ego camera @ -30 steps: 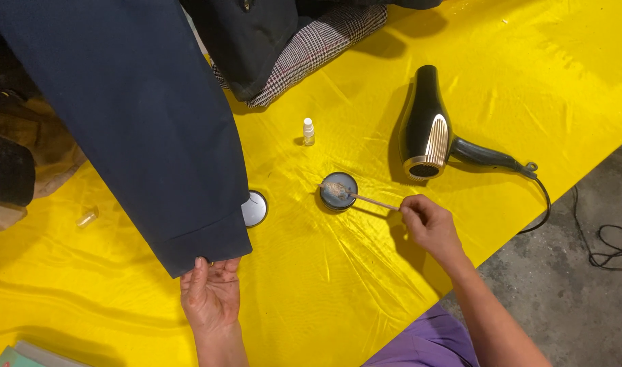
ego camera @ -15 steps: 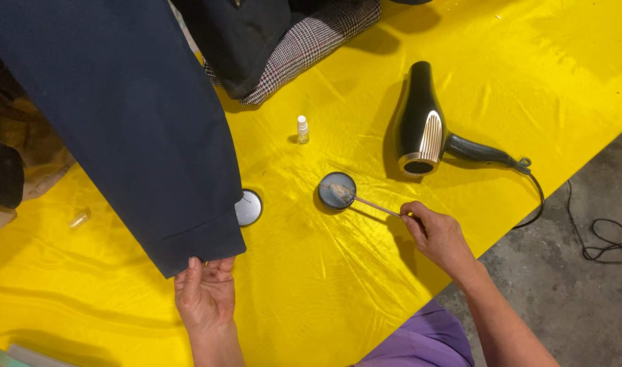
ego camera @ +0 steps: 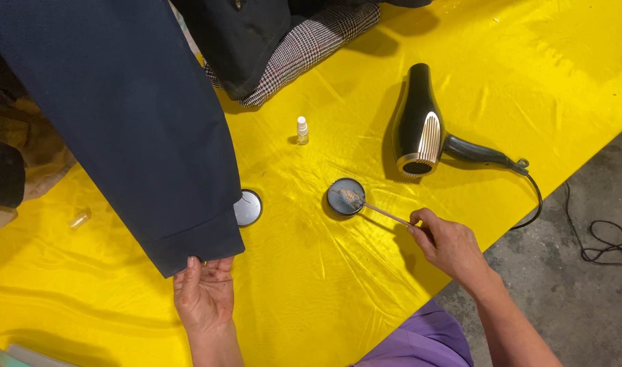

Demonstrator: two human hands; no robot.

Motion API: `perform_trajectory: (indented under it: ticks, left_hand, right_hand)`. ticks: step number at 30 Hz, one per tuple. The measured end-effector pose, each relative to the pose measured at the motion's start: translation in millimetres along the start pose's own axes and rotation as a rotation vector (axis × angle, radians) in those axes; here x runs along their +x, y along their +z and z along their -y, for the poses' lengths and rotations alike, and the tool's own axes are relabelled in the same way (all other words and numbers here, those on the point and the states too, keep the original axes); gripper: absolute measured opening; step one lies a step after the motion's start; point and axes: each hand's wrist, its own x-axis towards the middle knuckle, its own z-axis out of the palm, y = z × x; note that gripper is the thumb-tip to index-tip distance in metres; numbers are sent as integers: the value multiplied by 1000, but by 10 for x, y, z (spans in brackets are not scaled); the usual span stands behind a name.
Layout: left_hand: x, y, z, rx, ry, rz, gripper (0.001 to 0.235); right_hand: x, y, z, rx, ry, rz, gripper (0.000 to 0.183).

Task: The person uses a brush to apply a substance from a small container onto the sleeve of a dark jacket, then uses a small white block to rub the treated area. The person repeatedly dips the brush into the container and applies the substance to the sleeve.

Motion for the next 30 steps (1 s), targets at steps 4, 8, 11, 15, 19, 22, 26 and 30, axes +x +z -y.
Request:
perform_trajectory:
  ticks: [4, 8, 11, 15, 19, 22, 26, 30]
  left_hand:
    - [-14, 17, -1, -8, -4, 15, 57]
    - [-10, 0, 1, -17, 4, 30, 58]
    - [-33, 38, -9, -12, -1, 1, 57]
    - [-30, 27, -7, -23, 1, 25, 56]
    - [-27, 59, -11, -14, 8, -1, 57]
    - [91, -276, 65, -5, 41, 30, 41]
    - [261, -622, 202, -42, 86, 161, 38]
    - [399, -671, 253, 82, 127, 153, 70]
  right_hand:
    - [-40, -73, 25, -10, -14, 9, 28]
    - [-1, -32, 50, -37, -44, 60, 42]
    - [17, 188, -69, 34, -215, -184, 33]
    - [36, 248, -50, 96, -234, -283, 33]
    - [40, 215, -1, 45, -236, -201, 33]
    - [37, 254, 68, 18, -166, -101, 36]
    - [122, 200, 165, -29, -42, 65, 47]
    - [250, 166, 284, 7, -227, -96, 43]
